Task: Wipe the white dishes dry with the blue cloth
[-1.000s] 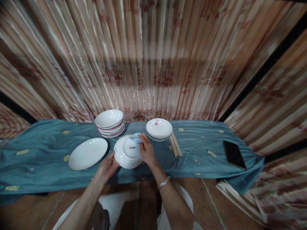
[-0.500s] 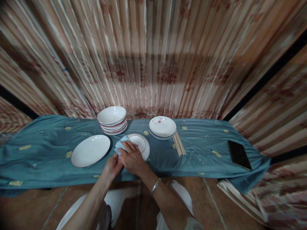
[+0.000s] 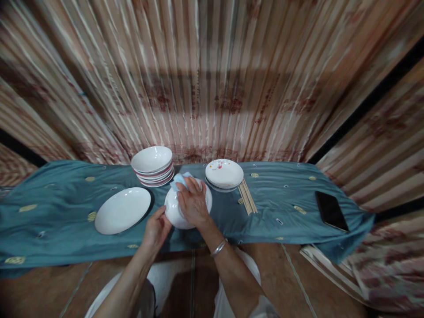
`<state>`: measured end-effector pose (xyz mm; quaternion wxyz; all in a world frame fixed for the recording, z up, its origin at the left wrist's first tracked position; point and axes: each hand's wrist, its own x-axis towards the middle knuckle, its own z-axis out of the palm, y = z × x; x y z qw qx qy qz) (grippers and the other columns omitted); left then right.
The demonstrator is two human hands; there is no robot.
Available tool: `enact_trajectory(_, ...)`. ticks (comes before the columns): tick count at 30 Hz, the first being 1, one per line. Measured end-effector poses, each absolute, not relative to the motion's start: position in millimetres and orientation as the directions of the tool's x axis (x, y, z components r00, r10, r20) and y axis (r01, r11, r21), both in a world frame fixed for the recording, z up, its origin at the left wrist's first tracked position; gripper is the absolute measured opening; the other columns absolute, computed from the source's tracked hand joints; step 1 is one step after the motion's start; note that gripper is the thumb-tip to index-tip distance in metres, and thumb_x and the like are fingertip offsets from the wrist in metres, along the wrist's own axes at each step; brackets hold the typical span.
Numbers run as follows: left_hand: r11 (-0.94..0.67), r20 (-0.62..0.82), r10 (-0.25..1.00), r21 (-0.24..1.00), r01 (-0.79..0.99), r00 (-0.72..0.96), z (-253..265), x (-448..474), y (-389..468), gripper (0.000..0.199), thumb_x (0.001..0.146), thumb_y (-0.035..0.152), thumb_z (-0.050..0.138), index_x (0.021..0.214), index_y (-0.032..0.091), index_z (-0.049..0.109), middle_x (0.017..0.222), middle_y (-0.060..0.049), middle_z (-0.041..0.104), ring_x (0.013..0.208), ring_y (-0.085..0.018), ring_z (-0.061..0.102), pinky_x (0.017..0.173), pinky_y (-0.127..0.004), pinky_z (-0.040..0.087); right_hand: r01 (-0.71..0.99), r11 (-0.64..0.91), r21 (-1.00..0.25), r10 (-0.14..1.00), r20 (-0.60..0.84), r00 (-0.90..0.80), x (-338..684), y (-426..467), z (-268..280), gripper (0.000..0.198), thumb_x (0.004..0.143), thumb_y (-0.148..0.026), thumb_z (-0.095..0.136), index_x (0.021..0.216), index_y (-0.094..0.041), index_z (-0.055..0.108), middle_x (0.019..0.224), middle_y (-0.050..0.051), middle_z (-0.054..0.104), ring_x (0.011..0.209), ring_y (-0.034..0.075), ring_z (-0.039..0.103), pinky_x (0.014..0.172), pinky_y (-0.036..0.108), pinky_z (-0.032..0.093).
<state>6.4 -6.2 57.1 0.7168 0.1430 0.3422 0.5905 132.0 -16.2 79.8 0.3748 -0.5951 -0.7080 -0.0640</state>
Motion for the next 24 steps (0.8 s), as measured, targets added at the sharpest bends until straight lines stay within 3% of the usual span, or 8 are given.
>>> enact_trajectory(6,0.289,-0.415,0.909,0.554,-0.78,0.042,72.7,7.2,-9.4,0.015,0.077,0.009,0.056,0.073,0.011,0.07,0.062,-0.004,0.07,0.074,-0.017,0.069,0.085,-0.028,0.052,0.841,0.224,-0.492,0.807,0.578,0.123,156.6,-11.7,71.4,0.042,0.1,-0.031,0.03,0.132,-0.018,0.053,0.141,0.012,0.049,0.133,0.021,0.041,0.113,0.043,0.03)
enact_trajectory(14,0.375,-0.539,0.84,0.492,-0.786,0.063,70.6,-0.2,-7.9,0.035,0.09,0.009,0.041,0.119,0.005,0.062,0.081,-0.01,0.075,0.07,-0.016,0.07,0.087,-0.031,0.054,0.769,0.158,-0.619,0.864,0.464,0.196,170.3,-17.6,28.5,0.049,0.099,-0.036,0.029,0.14,-0.015,0.046,0.143,0.013,0.048,0.136,0.025,0.04,0.113,0.047,0.035)
enact_trajectory(24,0.389,-0.561,0.825,0.468,-0.793,0.073,65.8,-2.5,-9.8,0.034,0.094,0.012,0.038,0.115,0.002,0.062,0.072,-0.008,0.073,0.068,-0.015,0.069,0.085,-0.029,0.055,0.762,-0.013,-0.647,0.918,0.295,0.266,152.7,-55.1,-12.7,0.059,0.097,-0.044,0.031,0.149,-0.016,0.03,0.152,0.015,0.035,0.142,0.028,0.029,0.112,0.048,0.035)
